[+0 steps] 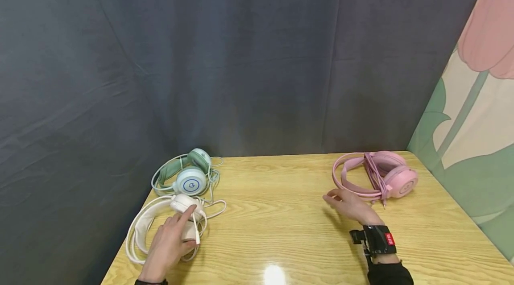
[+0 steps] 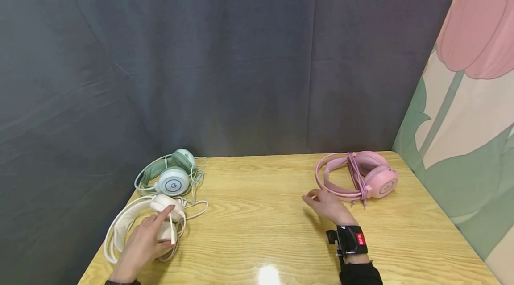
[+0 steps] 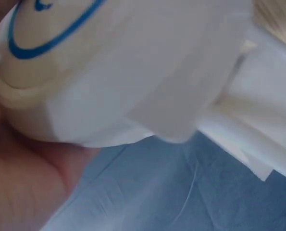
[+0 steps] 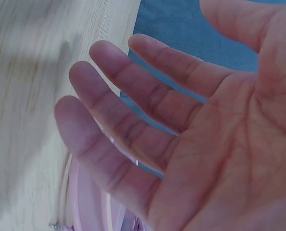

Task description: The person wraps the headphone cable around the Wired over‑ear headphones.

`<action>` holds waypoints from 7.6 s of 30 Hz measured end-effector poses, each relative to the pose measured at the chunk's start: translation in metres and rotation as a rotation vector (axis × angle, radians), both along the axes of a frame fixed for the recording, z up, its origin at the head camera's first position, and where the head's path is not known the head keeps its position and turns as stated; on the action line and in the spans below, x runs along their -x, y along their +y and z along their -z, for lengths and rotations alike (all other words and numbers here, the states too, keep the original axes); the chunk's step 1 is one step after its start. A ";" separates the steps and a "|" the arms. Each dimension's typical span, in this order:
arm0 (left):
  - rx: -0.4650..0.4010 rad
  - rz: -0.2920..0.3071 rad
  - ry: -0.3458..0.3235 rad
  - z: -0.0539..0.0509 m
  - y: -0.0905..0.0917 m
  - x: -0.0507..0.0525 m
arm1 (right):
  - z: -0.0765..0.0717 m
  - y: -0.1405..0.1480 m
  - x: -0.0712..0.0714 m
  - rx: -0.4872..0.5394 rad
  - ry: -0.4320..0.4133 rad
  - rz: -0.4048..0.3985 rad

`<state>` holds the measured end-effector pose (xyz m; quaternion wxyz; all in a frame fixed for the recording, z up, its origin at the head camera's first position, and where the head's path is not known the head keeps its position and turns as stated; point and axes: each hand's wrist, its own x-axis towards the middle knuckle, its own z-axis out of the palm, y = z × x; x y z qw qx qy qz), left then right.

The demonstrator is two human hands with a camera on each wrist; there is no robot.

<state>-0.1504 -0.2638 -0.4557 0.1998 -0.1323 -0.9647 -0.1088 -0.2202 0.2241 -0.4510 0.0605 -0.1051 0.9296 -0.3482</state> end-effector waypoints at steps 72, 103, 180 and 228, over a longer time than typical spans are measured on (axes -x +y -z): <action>-0.950 0.201 -0.555 -0.010 0.148 0.087 | -0.001 -0.057 0.021 1.065 -0.371 -0.078; -1.354 0.102 -0.128 0.018 0.239 0.057 | -0.001 -0.138 -0.007 1.534 -0.251 0.556; -0.426 0.463 -0.094 -0.002 0.218 0.077 | -0.025 -0.048 0.022 1.291 0.196 0.626; 0.198 0.602 0.315 -0.092 0.172 0.118 | -0.015 -0.003 0.028 1.155 -0.017 0.304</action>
